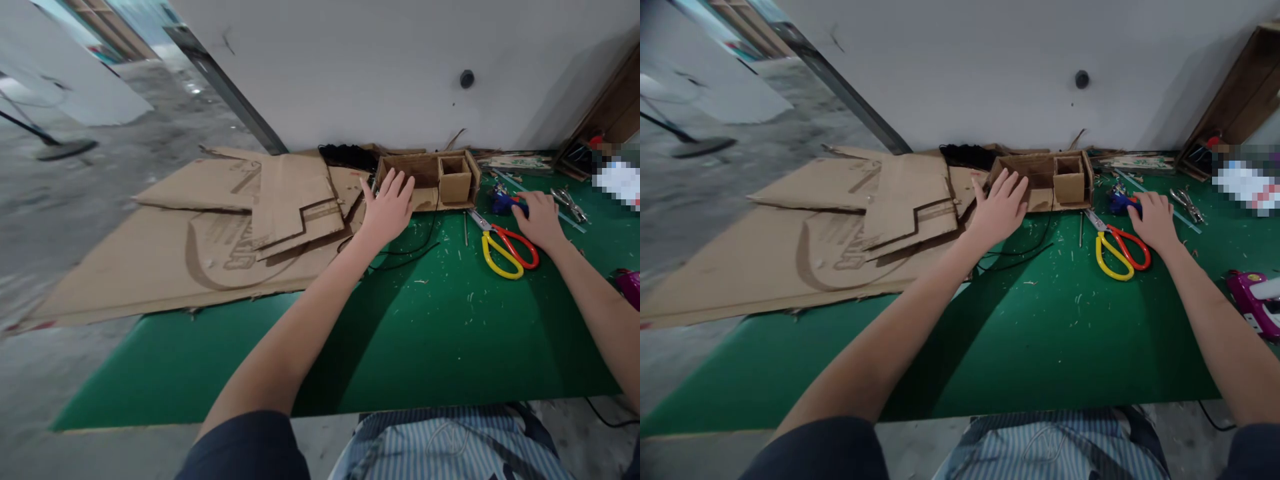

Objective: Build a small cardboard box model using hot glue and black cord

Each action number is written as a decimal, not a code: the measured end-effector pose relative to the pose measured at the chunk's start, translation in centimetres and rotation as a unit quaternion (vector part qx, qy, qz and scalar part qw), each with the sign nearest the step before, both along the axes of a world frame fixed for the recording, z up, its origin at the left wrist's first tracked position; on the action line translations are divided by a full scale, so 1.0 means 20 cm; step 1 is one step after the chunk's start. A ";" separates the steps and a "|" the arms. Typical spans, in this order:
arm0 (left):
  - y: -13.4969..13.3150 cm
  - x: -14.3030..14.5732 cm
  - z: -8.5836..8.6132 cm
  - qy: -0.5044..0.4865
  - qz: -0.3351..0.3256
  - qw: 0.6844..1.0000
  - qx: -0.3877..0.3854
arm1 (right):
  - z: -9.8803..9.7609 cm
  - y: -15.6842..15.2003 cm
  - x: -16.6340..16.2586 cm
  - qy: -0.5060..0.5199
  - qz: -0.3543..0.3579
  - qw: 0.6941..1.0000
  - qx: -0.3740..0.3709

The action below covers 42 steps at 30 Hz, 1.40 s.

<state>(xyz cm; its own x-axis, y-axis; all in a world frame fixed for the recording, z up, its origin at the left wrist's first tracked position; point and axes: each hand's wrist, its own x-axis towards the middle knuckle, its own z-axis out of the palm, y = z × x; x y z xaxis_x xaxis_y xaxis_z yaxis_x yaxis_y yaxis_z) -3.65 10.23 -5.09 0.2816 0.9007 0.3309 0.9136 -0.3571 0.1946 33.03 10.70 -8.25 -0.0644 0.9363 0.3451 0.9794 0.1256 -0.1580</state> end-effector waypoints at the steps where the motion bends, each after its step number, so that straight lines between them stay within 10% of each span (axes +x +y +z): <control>1: -0.03 0.00 -0.01 -0.002 0.001 1.000 0.007 | 0.02 -0.01 -0.01 0.004 0.003 1.000 0.013; 4: -0.12 0.00 0.00 0.025 -0.015 0.999 0.029 | 0.11 -0.06 -0.05 0.001 0.014 1.000 0.011; 8: -0.21 0.00 0.11 0.107 -0.020 0.994 0.016 | 0.29 -0.16 -0.13 -0.076 0.034 0.978 -0.190; 14: -0.35 -0.17 0.27 0.224 -0.058 0.947 -0.224 | 0.43 -0.31 -0.25 -0.165 0.072 0.910 -0.373; 20: -0.42 -0.36 0.16 0.195 -0.070 0.934 -0.291 | 0.42 -0.33 -0.28 -0.188 0.066 0.904 -0.377; 29: -0.44 -0.21 0.18 0.243 -0.074 0.942 -0.219 | 0.36 -0.35 -0.31 -0.193 0.043 0.917 -0.346; 34: -0.34 -0.24 0.18 -0.069 -0.081 0.972 -0.208 | 0.33 -0.34 -0.35 -0.187 0.032 0.925 -0.331; 37: -0.24 -0.23 0.24 -0.359 -0.052 0.917 -0.164 | 0.31 -0.34 -0.37 -0.177 0.029 0.927 -0.330; 42: -0.07 -0.20 0.49 -0.507 0.005 0.859 -0.067 | 0.32 -0.37 -0.40 -0.178 0.037 0.923 -0.338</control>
<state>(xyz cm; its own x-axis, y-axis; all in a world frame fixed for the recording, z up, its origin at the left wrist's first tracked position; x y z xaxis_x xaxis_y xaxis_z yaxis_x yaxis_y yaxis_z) -7.58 8.91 4.61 -0.0981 0.9504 0.2950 0.2522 -0.2630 0.9312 24.99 3.34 -1.76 -0.1338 0.9183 -0.3726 0.9770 0.1853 0.1057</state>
